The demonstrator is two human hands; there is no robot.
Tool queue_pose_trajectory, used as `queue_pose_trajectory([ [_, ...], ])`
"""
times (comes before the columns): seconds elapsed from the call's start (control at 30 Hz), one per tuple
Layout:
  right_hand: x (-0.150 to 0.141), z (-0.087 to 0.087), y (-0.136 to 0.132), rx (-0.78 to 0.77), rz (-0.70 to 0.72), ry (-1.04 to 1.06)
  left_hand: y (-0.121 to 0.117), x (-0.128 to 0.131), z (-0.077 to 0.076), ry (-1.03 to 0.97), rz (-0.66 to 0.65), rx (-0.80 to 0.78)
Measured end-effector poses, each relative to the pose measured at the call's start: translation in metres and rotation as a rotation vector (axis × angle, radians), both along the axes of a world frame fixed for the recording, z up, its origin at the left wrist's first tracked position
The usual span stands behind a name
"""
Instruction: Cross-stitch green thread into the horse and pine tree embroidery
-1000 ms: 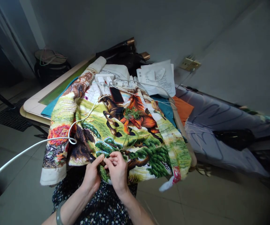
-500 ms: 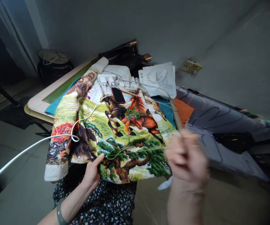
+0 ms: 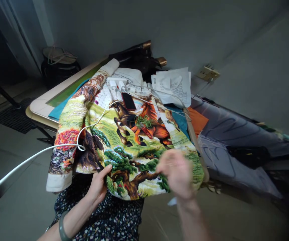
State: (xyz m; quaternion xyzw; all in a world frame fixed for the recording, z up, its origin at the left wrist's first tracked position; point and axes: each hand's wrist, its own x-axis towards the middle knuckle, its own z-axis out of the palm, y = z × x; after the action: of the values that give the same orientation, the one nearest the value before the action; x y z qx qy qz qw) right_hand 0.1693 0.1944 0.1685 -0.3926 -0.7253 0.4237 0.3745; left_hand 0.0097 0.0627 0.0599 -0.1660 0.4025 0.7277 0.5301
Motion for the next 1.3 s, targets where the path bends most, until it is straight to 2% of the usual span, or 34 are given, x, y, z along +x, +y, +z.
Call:
queue_pose_trajectory([
  [0.07,-0.02,-0.024,-0.025,-0.242,0.219,-0.111,-0.001,-0.001,0.0,0.007,-0.005,0.006],
  [0.1,-0.029,-0.037,-0.037,-0.285,0.272,-0.165,-0.001,-0.001,-0.001,0.015,-0.006,0.004],
  [0.17,-0.044,-0.057,-0.054,-0.256,0.29,-0.248,-0.002,-0.002,-0.002,0.029,-0.009,-0.006],
  [0.27,-0.053,-0.071,-0.062,-0.169,0.254,-0.287,-0.003,-0.002,-0.004,0.038,-0.015,-0.021],
  [0.6,-0.056,-0.073,-0.061,-0.115,0.252,-0.319,-0.002,-0.002,-0.001,0.046,-0.007,-0.009],
  [0.8,-0.058,-0.074,-0.063,0.035,0.209,-0.371,-0.002,-0.001,-0.002,-0.002,-0.011,-0.025],
  [0.97,-0.066,-0.082,-0.071,0.172,0.126,-0.474,-0.002,-0.001,-0.004,-0.029,0.022,-0.033],
  [1.13,-0.07,-0.087,-0.076,0.137,0.093,-0.455,-0.001,0.0,-0.005,-0.026,0.039,-0.028],
  [1.3,-0.067,-0.082,-0.073,-0.018,0.131,-0.354,-0.001,-0.001,-0.004,-0.041,0.009,-0.031],
])
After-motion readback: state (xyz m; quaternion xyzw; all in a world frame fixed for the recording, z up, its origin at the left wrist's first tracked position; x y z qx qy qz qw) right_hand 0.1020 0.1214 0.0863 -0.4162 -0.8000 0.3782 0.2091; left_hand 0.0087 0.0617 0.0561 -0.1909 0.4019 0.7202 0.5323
